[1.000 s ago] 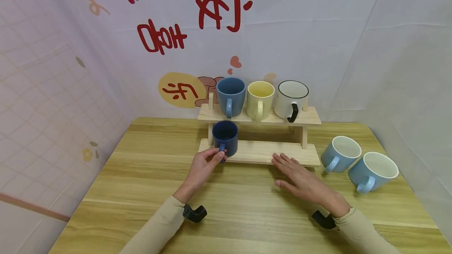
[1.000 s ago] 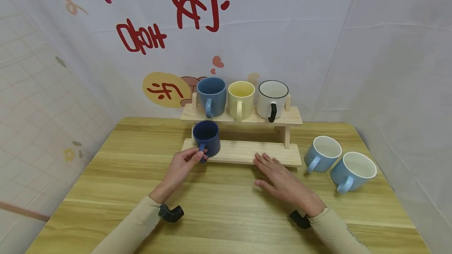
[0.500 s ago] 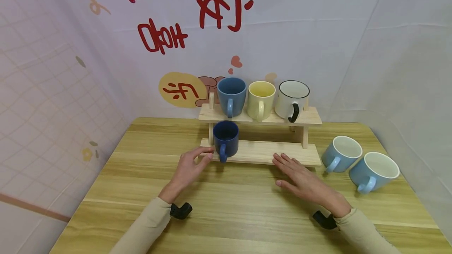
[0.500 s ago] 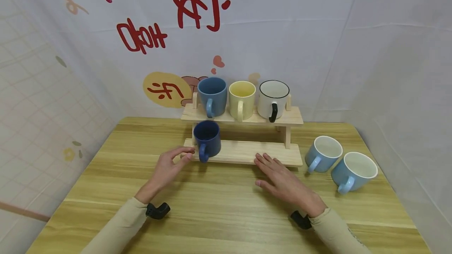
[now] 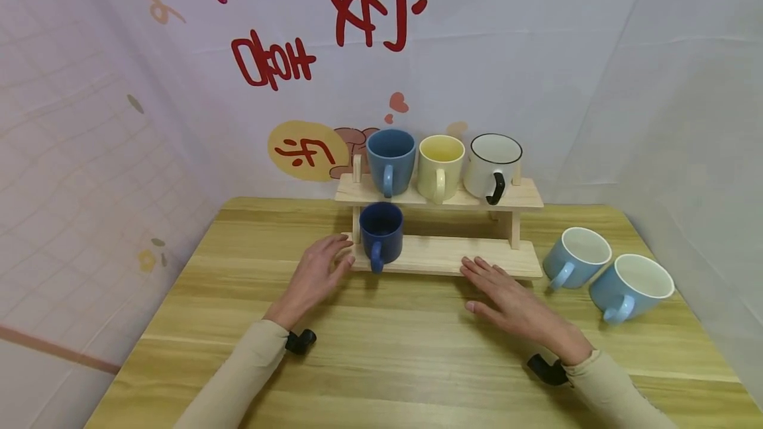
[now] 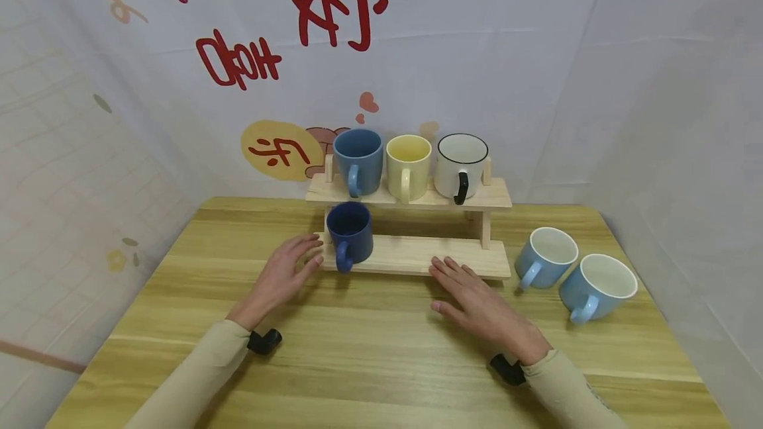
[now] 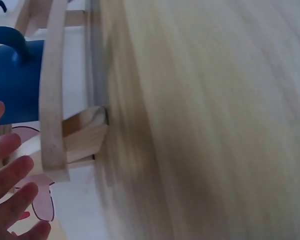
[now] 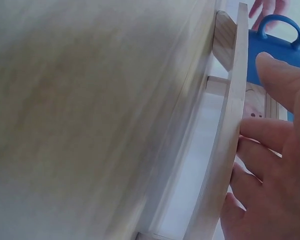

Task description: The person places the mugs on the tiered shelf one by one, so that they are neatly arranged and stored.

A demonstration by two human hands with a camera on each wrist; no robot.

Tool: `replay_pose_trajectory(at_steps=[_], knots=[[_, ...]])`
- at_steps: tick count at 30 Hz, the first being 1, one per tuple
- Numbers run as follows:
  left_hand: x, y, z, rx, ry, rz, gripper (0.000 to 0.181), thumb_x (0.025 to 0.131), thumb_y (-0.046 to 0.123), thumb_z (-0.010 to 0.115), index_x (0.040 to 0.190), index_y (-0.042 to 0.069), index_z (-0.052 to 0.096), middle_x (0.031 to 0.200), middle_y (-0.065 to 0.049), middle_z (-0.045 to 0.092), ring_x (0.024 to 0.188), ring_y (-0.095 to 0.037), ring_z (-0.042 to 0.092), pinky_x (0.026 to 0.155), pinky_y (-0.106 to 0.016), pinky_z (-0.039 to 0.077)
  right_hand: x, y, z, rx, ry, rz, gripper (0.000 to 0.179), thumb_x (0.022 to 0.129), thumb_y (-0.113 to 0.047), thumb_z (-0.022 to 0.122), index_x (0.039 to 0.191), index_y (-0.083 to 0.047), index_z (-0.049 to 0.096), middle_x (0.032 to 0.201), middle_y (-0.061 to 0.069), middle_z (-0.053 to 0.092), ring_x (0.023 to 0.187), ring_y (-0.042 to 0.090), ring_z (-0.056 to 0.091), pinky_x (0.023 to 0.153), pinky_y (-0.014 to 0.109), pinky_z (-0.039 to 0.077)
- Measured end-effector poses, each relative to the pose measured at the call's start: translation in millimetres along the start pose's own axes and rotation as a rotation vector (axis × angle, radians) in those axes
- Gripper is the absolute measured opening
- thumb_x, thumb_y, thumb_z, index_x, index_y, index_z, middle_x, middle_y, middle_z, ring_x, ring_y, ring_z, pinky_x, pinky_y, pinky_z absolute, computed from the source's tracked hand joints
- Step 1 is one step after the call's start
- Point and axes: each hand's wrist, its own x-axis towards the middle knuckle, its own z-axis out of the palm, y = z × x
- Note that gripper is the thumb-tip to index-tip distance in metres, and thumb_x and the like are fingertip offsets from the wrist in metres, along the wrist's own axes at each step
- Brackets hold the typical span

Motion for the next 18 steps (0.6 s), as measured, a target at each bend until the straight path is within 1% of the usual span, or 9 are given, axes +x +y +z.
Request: replay_pose_trajectory(at_steps=[2,4,7,10,13,14,15,17,18], knots=[[0.8,-2.3,1.7,0.046,-0.016,0.011,0.039,0.103,0.024,0.066,0.132,-0.003,0.067,0.142,-0.023,0.059,0.133,-0.042,0.053,0.112,-0.06,0.04,-0.6,0,0,0.013,0.003,0.007,0.065,0.103,-0.034,0.065,0.156,-0.002,0.045,0.164,0.016,0.037,0.151,0.041,0.031,0.123,0.053,0.024],[1.4,-4.2,3.1,0.087,-0.046,0.015,0.041,0.103,0.024,0.065,0.135,-0.003,0.065,0.146,-0.024,0.055,0.137,-0.043,0.05,0.113,-0.063,0.037,-1.3,0,-1,0.035,0.012,0.027,0.062,0.104,-0.035,0.064,0.155,-0.003,0.046,0.164,0.014,0.038,0.151,0.04,0.032,0.123,0.052,0.024],[1.9,-6.3,4.8,0.121,-0.1,0.01,0.045,0.105,0.026,0.062,0.139,-0.003,0.061,0.152,-0.024,0.05,0.142,-0.044,0.044,0.113,-0.068,0.034,-4.0,0,-4,0.069,0.066,0.062,0.059,0.104,-0.032,0.065,0.154,-0.005,0.049,0.162,0.013,0.042,0.15,0.039,0.035,0.123,0.047,0.027],[2.8,-7.9,5.7,0.132,-0.146,-0.01,0.05,0.106,0.029,0.061,0.144,-0.003,0.057,0.157,-0.024,0.044,0.146,-0.046,0.038,0.112,-0.072,0.031,-9.3,0,-9,0.092,0.159,0.089,0.058,0.102,-0.025,0.069,0.153,-0.005,0.05,0.158,0.014,0.047,0.146,0.041,0.041,0.123,0.03,0.025],[3.3,-8.8,5.8,0.14,-0.18,-0.039,0.054,0.105,0.032,0.061,0.147,-0.002,0.054,0.161,-0.023,0.04,0.148,-0.045,0.035,0.113,-0.073,0.029,-17.3,0,-15,0.086,0.272,0.098,0.058,0.099,-0.017,0.072,0.152,-0.005,0.052,0.153,0.019,0.052,0.14,0.043,0.048,0.116,0.013,0.02],[3.4,-9.3,6.0,0.142,-0.187,-0.047,0.055,0.105,0.032,0.061,0.148,-0.001,0.053,0.161,-0.022,0.039,0.149,-0.045,0.034,0.113,-0.073,0.028,-20.4,-1,-17,0.089,0.309,0.104,0.058,0.098,-0.014,0.073,0.152,-0.006,0.052,0.151,0.02,0.054,0.138,0.043,0.05,0.114,0.009,0.019],[3.4,-9.9,6.4,0.145,-0.193,-0.053,0.056,0.105,0.033,0.062,0.149,-0.001,0.053,0.162,-0.022,0.038,0.149,-0.045,0.034,0.114,-0.072,0.028,-23.7,-1,-20,0.09,0.348,0.111,0.058,0.097,-0.012,0.073,0.151,-0.006,0.053,0.149,0.021,0.056,0.136,0.043,0.052,0.112,0.007,0.02],[3.6,-10.0,6.3,0.142,-0.198,-0.058,0.057,0.105,0.033,0.062,0.149,-0.001,0.052,0.162,-0.022,0.037,0.15,-0.044,0.033,0.114,-0.072,0.027,-30.9,-2,-25,0.092,0.417,0.135,0.056,0.096,-0.008,0.073,0.149,-0.009,0.056,0.145,0.019,0.059,0.134,0.035,0.056,0.109,0.005,0.025],[3.7,-10.5,6.6,0.141,-0.197,-0.057,0.058,0.104,0.033,0.063,0.149,-0.002,0.052,0.162,-0.022,0.038,0.15,-0.044,0.033,0.115,-0.072,0.027,-34.7,-3,-28,0.092,0.447,0.149,0.054,0.096,-0.007,0.072,0.148,-0.01,0.058,0.144,0.018,0.061,0.133,0.028,0.058,0.105,0.005,0.029]])
